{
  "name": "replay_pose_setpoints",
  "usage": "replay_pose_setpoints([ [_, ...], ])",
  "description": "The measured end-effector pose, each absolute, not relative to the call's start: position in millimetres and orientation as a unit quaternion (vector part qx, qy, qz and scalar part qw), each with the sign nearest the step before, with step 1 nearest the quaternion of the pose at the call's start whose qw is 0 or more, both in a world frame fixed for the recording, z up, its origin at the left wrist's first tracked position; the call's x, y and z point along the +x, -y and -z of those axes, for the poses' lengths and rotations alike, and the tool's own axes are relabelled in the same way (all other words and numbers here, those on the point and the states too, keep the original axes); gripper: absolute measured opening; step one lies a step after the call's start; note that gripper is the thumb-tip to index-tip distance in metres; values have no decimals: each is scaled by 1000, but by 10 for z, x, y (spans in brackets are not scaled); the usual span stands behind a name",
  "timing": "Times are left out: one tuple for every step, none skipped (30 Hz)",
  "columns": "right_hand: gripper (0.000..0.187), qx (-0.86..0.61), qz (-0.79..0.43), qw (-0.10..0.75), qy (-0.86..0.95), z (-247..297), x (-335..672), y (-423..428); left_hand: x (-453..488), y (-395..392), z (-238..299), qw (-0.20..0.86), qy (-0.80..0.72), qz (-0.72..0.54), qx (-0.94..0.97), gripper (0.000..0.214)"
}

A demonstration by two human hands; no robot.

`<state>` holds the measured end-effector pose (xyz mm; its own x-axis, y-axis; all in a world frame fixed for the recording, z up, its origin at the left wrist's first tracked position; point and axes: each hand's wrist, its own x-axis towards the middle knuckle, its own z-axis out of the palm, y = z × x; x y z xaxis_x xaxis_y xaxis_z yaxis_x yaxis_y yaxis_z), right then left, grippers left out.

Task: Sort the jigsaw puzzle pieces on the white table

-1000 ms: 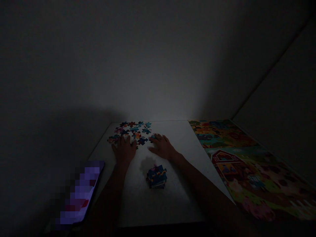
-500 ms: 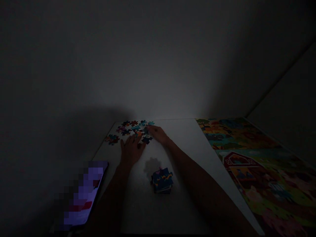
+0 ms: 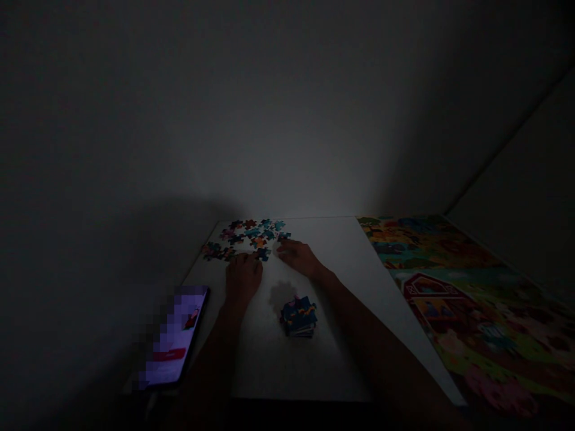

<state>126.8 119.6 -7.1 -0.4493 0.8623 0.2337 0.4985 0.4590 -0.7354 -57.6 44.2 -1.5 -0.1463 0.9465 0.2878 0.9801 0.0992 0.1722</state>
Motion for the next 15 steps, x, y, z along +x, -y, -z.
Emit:
replay_pose_setpoints([
  [23, -426, -331, 328, 776, 69, 1297, -1145, -578, -425, 28, 52, 743, 164, -647, 36],
  [23, -429, -365, 346, 750, 58, 1343, -1083, -579, -410, 42, 52, 747, 166, -642, 36],
  [24, -432, -400, 357, 725, 40, 1400, -1005, -579, -395, 53, 51, 752, 169, -636, 37],
  [26, -430, -434, 362, 704, 14, 1464, -912, -577, -383, 60, 50, 757, 172, -628, 37],
  [28, -421, -466, 361, 689, -16, 1531, -804, -576, -375, 60, 49, 764, 176, -619, 38],
  [31, -407, -494, 358, 680, -45, 1594, -687, -580, -373, 50, 47, 769, 179, -611, 38],
  [34, -391, -515, 353, 676, -69, 1649, -566, -591, -382, 28, 45, 774, 183, -604, 38],
  [38, -377, -530, 349, 675, -82, 1695, -450, -616, -404, -6, 45, 778, 187, -598, 38],
  [42, -368, -539, 347, 673, -81, 1731, -346, -656, -440, -50, 45, 783, 191, -591, 38],
  [46, -365, -544, 351, 669, -67, 1756, -261, -713, -489, -101, 48, 788, 193, -582, 38],
  [49, -368, -543, 361, 663, -40, 1772, -197, -786, -549, -154, 52, 797, 195, -569, 39],
  [51, -375, -539, 379, 652, -5, 1781, -158, -869, -614, -202, 55, 808, 195, -552, 41],
  [52, -384, -534, 401, 638, 34, 1784, -140, -954, -679, -241, 58, 821, 192, -534, 41],
  [52, -391, -531, 422, 622, 73, 1783, -140, -1034, -739, -265, 58, 830, 187, -521, 41],
  [52, -396, -531, 440, 606, 109, 1779, -152, -1100, -786, -271, 56, 833, 180, -520, 39],
])
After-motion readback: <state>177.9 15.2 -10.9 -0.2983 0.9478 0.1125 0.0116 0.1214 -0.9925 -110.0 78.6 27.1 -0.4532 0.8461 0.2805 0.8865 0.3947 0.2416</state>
